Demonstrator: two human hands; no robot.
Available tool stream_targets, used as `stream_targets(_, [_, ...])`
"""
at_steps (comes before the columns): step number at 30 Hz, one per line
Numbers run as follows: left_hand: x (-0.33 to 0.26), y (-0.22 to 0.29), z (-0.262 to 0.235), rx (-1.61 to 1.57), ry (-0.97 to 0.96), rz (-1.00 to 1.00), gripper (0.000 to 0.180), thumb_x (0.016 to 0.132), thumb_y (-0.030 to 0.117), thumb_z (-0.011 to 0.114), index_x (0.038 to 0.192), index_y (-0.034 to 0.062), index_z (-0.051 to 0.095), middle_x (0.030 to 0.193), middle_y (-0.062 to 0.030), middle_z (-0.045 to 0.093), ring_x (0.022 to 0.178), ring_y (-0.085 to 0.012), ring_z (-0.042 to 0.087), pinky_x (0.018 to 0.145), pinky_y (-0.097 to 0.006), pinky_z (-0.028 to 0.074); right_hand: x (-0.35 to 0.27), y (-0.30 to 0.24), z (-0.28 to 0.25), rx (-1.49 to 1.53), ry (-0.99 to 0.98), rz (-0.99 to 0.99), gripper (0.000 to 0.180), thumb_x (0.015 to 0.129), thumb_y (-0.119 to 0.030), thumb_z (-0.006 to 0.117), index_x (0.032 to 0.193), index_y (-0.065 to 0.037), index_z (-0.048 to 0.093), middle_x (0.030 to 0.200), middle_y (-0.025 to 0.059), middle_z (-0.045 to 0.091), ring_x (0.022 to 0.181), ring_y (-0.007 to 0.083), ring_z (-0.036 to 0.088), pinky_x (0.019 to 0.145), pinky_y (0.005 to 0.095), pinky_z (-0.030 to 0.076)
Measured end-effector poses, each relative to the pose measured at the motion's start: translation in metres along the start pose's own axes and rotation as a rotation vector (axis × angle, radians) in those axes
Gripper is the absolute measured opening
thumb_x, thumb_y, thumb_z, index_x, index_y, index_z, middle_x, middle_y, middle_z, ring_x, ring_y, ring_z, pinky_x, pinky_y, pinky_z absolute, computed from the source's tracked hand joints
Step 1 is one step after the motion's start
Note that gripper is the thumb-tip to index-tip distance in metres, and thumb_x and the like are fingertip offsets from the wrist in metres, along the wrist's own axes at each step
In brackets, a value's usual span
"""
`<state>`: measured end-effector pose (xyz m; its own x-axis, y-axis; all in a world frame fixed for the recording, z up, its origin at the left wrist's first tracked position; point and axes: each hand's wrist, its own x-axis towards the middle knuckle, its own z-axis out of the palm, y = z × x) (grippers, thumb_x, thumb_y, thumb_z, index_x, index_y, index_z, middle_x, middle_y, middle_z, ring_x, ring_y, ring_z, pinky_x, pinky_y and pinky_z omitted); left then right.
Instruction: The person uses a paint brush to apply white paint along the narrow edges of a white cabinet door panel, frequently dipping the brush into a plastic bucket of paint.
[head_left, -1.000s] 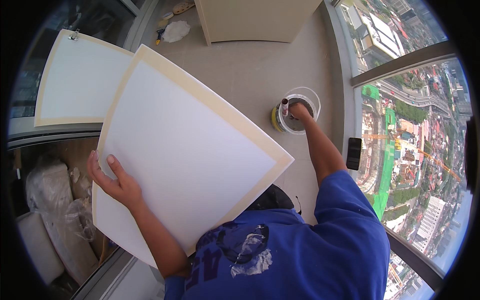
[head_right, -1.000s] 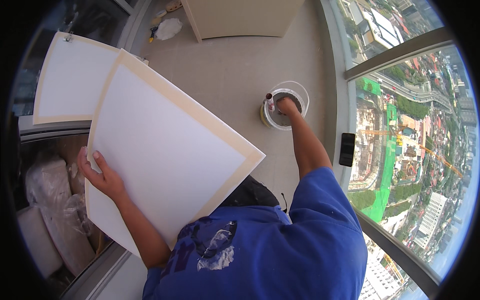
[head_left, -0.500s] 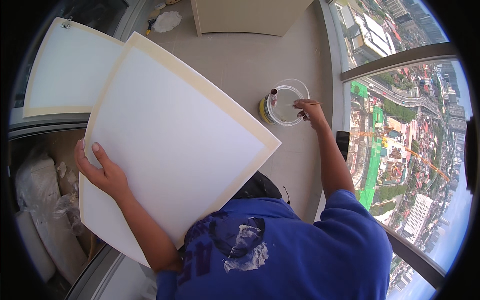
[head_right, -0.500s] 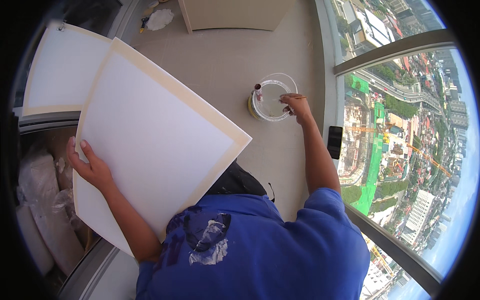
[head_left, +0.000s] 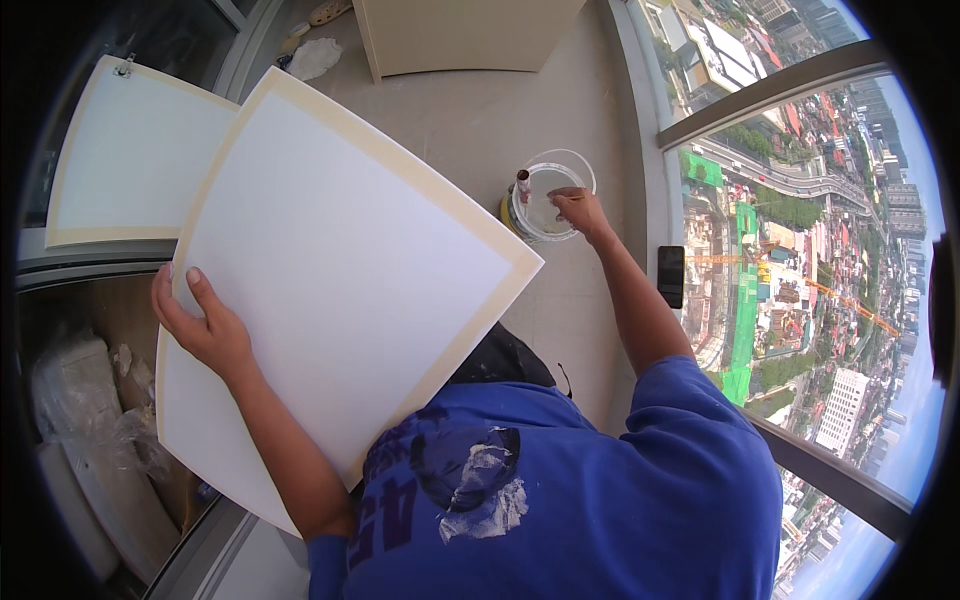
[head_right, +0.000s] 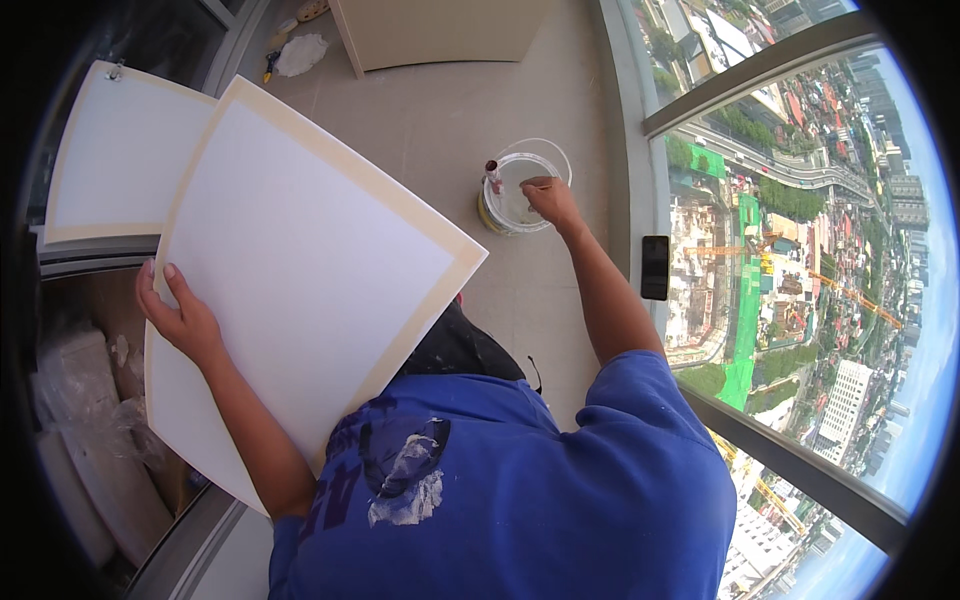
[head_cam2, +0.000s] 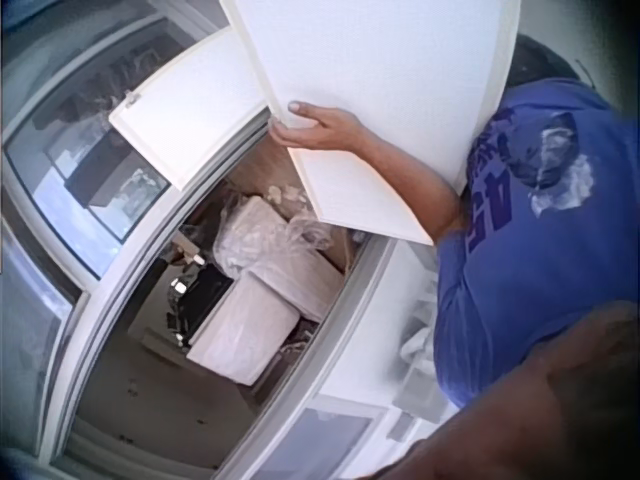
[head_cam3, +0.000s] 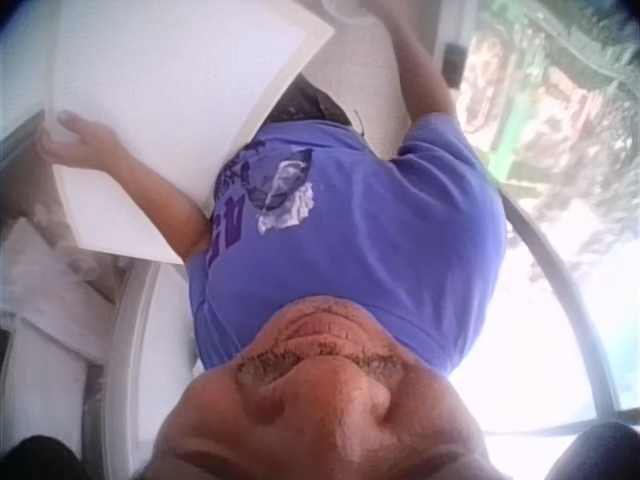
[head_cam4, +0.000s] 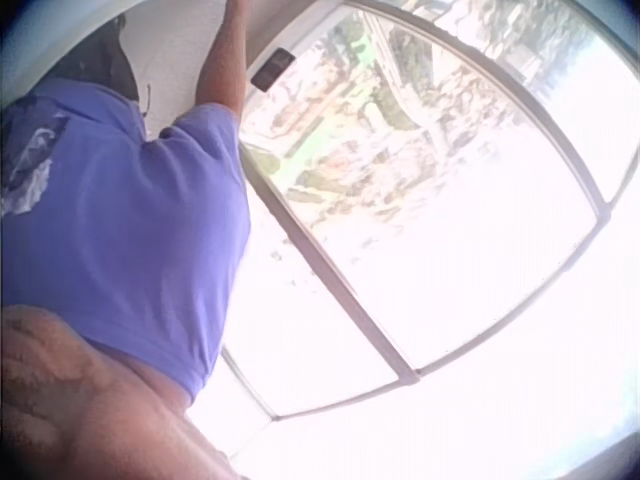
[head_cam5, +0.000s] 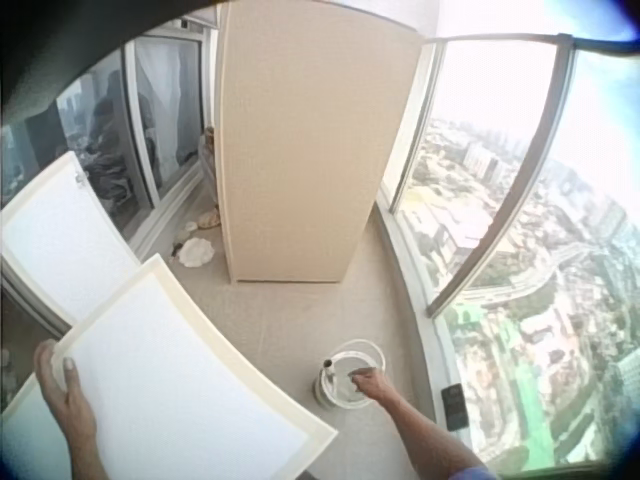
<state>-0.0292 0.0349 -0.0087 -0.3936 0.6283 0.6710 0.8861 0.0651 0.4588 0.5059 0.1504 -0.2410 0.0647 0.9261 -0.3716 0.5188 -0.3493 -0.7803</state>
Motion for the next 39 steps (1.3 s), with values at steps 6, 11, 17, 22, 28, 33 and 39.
stream_targets(6, [-0.005, 0.001, -0.005, 0.057, -0.006, -0.010, 0.042, 0.109, 0.030, 0.060, 0.136, -0.0021, 0.058, 0.143, -0.0178, 0.055, 0.133, -0.0347, 0.054, 0.112, -0.047, 0.044, 0.085, 0.041, 0.053, -0.218, -0.118, 0.261, 0.037, 0.088, -0.031, 0.065, 0.111, -0.006, 0.079, 0.088, 0.0152, 0.075, 0.074, 0.0261, 0.074, 0.063, 0.0393, 0.059])
stream_targets(11, [-0.010, -0.006, 0.000, 0.046, -0.028, -0.040, 0.044, 0.109, 0.031, 0.060, 0.137, -0.0028, 0.057, 0.143, -0.0182, 0.055, 0.133, -0.0351, 0.054, 0.113, -0.048, 0.043, 0.117, 0.096, 0.062, -0.275, -0.026, 0.204, 0.040, 0.089, -0.034, 0.064, 0.110, -0.004, 0.078, 0.094, 0.0176, 0.077, 0.080, 0.0296, 0.077, 0.070, 0.0428, 0.060])
stream_targets(17, [-0.008, -0.001, -0.004, 0.076, -0.021, -0.025, 0.045, 0.109, 0.031, 0.059, 0.137, -0.0037, 0.056, 0.143, -0.0191, 0.055, 0.133, -0.0355, 0.053, 0.113, -0.047, 0.042, 0.104, 0.072, 0.074, -0.152, -0.057, 0.227, 0.039, 0.090, -0.032, 0.061, 0.106, 0.000, 0.077, 0.089, 0.0179, 0.077, 0.074, 0.0291, 0.077, 0.067, 0.0427, 0.060])
stream_targets(22, [-0.005, 0.005, 0.000, 0.080, -0.031, 0.002, 0.044, 0.109, 0.030, 0.060, 0.137, -0.0039, 0.057, 0.143, -0.0192, 0.055, 0.133, -0.0353, 0.053, 0.113, -0.047, 0.042, 0.092, 0.054, 0.075, 0.083, -0.022, 0.317, 0.037, 0.091, -0.031, 0.063, 0.104, 0.001, 0.077, 0.083, 0.0156, 0.074, 0.067, 0.0266, 0.073, 0.059, 0.0409, 0.056])
stream_targets(28, [-0.005, 0.008, 0.000, 0.065, -0.029, 0.002, 0.042, 0.109, 0.028, 0.060, 0.137, -0.0037, 0.057, 0.141, -0.0194, 0.056, 0.132, -0.0356, 0.054, 0.113, -0.047, 0.043, 0.089, 0.038, 0.048, 0.051, -0.089, 0.237, 0.035, 0.091, -0.030, 0.064, 0.096, 0.003, 0.074, 0.078, 0.0140, 0.071, 0.061, 0.0249, 0.068, 0.056, 0.0405, 0.053])
stream_targets(33, [-0.005, 0.003, 0.001, 0.026, 0.001, 0.022, 0.040, 0.108, 0.026, 0.062, 0.135, -0.0028, 0.059, 0.138, -0.0183, 0.059, 0.129, -0.0326, 0.056, 0.112, -0.044, 0.044, 0.101, 0.054, 0.054, -0.008, -0.114, 0.237, 0.035, 0.091, -0.030, 0.064, 0.092, 0.004, 0.073, 0.077, 0.0129, 0.070, 0.061, 0.0258, 0.067, 0.058, 0.0409, 0.054])
stream_targets(39, [-0.005, 0.006, -0.001, 0.044, -0.026, 0.008, 0.040, 0.109, 0.026, 0.060, 0.136, -0.0038, 0.057, 0.142, -0.0187, 0.055, 0.132, -0.0348, 0.054, 0.113, -0.047, 0.043, 0.129, 0.087, 0.076, -0.296, -0.206, 0.243, 0.032, 0.087, -0.029, 0.070, 0.094, 0.002, 0.074, 0.078, 0.0131, 0.071, 0.064, 0.0261, 0.068, 0.060, 0.0406, 0.055])
